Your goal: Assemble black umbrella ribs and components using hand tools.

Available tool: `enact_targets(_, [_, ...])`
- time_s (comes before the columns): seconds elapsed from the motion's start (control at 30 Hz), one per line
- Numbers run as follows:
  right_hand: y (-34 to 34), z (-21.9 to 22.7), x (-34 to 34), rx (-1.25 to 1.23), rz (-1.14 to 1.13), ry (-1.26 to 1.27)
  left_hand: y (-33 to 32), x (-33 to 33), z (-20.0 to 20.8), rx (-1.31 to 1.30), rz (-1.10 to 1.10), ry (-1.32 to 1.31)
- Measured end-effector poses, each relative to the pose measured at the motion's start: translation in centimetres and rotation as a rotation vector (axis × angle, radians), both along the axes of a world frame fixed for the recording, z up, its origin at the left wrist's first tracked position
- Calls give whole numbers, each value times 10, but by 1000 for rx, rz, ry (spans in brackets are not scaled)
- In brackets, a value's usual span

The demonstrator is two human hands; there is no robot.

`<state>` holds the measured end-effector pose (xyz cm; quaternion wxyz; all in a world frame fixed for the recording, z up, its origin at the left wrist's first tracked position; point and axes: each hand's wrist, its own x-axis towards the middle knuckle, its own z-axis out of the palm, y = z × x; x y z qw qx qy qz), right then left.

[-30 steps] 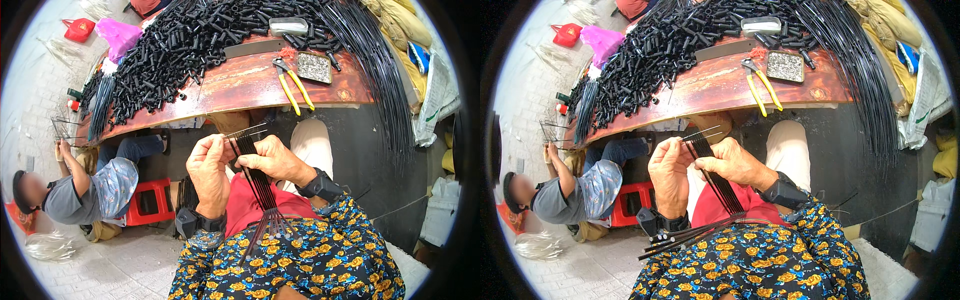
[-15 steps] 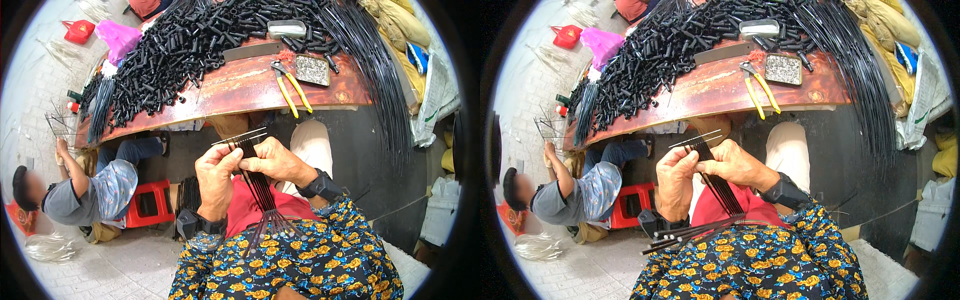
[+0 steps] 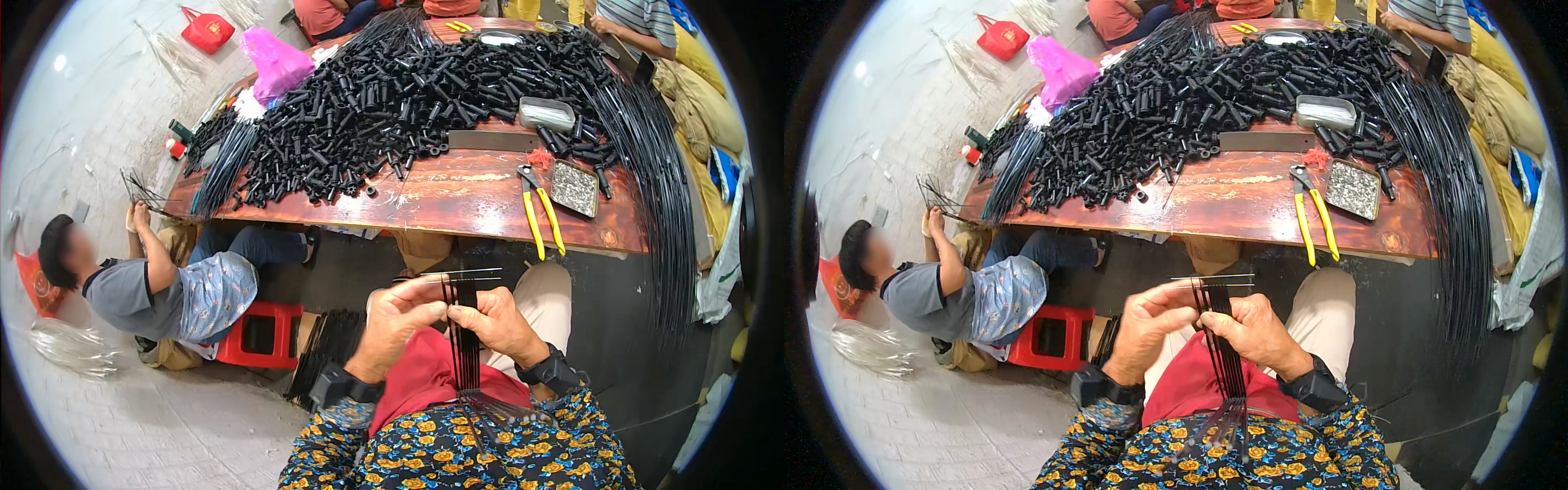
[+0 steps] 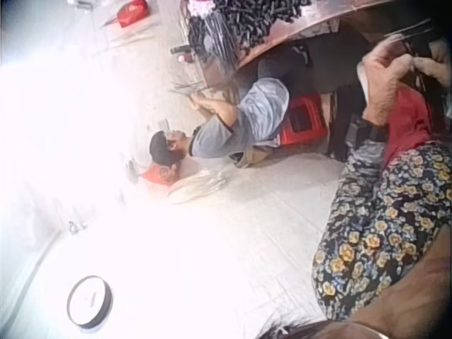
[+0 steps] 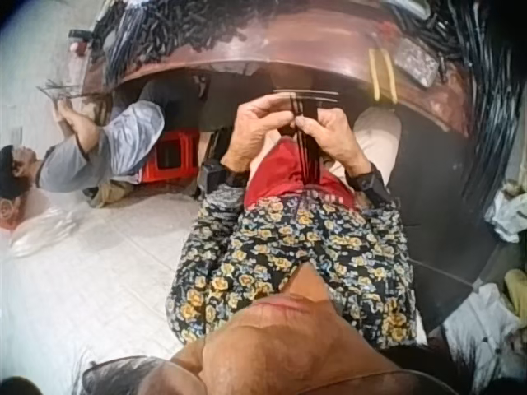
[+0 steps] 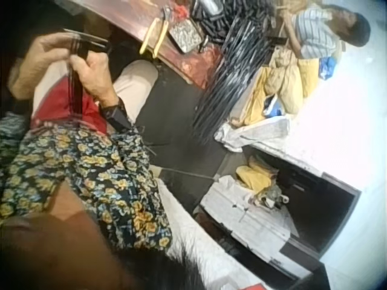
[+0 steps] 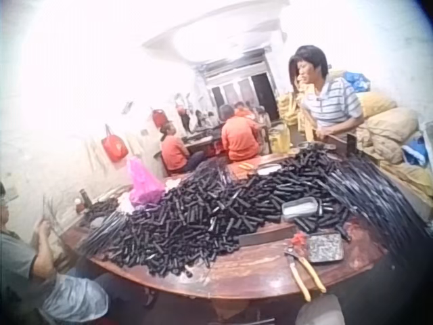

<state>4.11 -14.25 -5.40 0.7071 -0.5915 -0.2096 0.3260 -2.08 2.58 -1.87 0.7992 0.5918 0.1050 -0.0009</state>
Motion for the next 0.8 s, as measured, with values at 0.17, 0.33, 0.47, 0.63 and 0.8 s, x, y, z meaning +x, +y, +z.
enact_targets(0.17, [0, -4, 6, -47, 48, 14, 88, 47, -3, 188, 219, -59])
enact_targets(0.33, [1, -11, 14, -49, 52, 82, 156, 148, 13, 613, 418, -189])
enact_targets(0.47, [3, -17, 16, -42, 34, 190, 194, 225, 24, 1515, 507, -350])
enact_targets(0.63, [0, -25, 26, -79, 7, 197, 183, 287, 18, 2083, 321, -211])
enact_targets(0.8, [-4, -27, 31, -49, -29, 234, 195, 307, 12, 2063, 222, -271])
